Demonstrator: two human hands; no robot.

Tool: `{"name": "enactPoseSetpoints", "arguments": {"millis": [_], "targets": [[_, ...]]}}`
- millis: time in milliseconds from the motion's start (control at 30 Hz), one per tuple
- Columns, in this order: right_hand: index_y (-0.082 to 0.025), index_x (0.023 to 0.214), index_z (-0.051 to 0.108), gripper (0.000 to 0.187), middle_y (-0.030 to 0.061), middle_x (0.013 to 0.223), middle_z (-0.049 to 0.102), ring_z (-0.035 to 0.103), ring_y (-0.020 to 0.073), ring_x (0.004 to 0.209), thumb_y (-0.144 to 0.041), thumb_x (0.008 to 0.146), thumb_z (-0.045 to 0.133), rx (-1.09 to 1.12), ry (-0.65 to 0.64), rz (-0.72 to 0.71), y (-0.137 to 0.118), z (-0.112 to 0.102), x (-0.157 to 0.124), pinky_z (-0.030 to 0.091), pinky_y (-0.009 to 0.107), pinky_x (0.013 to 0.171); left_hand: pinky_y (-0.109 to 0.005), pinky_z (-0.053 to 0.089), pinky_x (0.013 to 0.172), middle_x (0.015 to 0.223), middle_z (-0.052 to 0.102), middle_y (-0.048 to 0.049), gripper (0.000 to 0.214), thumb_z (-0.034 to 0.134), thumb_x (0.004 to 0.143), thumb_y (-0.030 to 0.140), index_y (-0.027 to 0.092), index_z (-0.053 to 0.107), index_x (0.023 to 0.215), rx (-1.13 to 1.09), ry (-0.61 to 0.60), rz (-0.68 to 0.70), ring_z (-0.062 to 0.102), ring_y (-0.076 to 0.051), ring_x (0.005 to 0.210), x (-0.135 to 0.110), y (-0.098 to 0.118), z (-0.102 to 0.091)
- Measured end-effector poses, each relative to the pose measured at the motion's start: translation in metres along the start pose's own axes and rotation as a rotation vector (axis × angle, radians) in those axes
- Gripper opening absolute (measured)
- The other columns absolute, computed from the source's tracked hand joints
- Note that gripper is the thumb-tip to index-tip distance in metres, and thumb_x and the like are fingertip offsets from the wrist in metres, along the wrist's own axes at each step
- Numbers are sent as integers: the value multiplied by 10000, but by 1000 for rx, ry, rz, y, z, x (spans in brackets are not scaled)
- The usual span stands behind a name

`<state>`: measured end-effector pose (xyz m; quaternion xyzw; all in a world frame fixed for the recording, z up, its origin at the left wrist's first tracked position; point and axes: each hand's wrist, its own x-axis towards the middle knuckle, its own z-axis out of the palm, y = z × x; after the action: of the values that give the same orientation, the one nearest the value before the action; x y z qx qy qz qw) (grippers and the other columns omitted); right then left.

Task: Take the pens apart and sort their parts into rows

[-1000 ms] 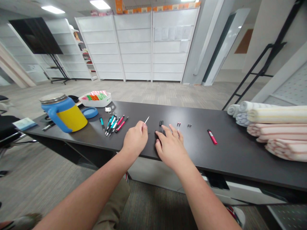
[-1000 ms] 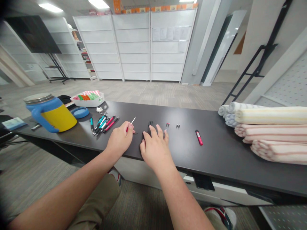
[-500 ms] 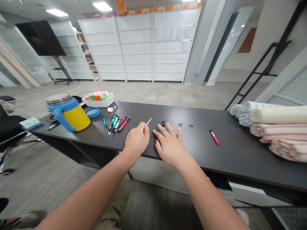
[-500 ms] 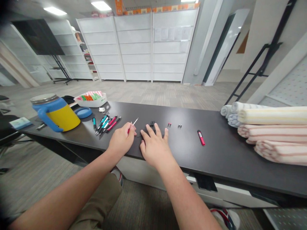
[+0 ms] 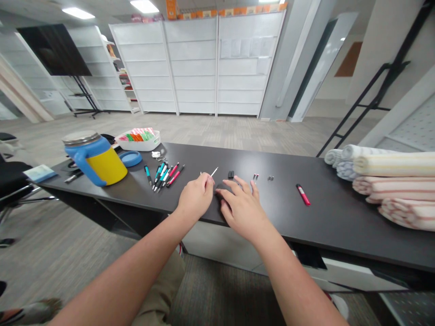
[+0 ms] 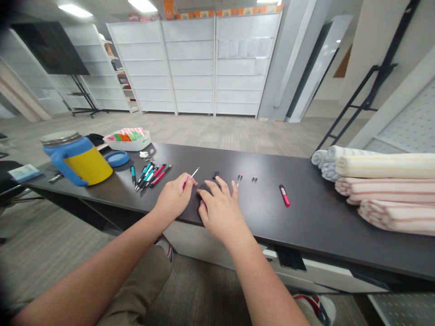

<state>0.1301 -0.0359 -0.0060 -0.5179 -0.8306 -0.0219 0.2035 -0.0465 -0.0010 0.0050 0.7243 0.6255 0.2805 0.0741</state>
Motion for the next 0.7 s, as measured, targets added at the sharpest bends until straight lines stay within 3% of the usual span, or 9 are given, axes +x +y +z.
{"name": "enactPoseSetpoints", "arguments": {"millis": [200, 467, 700], "targets": [[-336, 1250, 733, 349, 40, 1512, 548, 316, 323, 1486, -321, 1017, 473, -17, 18, -23, -2, -1, -2, 97, 638, 1233, -324, 518, 853, 983, 769, -54, 310, 352, 1067, 344, 260, 650, 1062, -5, -62, 46, 732, -233, 995, 2, -2, 2], [-351, 1270, 721, 360, 39, 1512, 543, 319, 328, 1482, -312, 1014, 470, -4, 18, -31, -2, -1, -1, 106, 645, 1229, -317, 513, 794, 990, 771, -34, 341, 318, 1078, 377, 278, 644, 1062, -28, -97, 131, 736, -234, 970, 4, -1, 2], [-350, 1275, 720, 363, 43, 1501, 547, 315, 329, 1481, -322, 1016, 467, -2, 13, -25, -2, -1, -2, 100, 639, 1232, -311, 517, 812, 978, 770, -28, 305, 355, 1061, 341, 276, 651, 1024, -41, -89, 123, 735, -221, 952, 5, -1, 3]]}}
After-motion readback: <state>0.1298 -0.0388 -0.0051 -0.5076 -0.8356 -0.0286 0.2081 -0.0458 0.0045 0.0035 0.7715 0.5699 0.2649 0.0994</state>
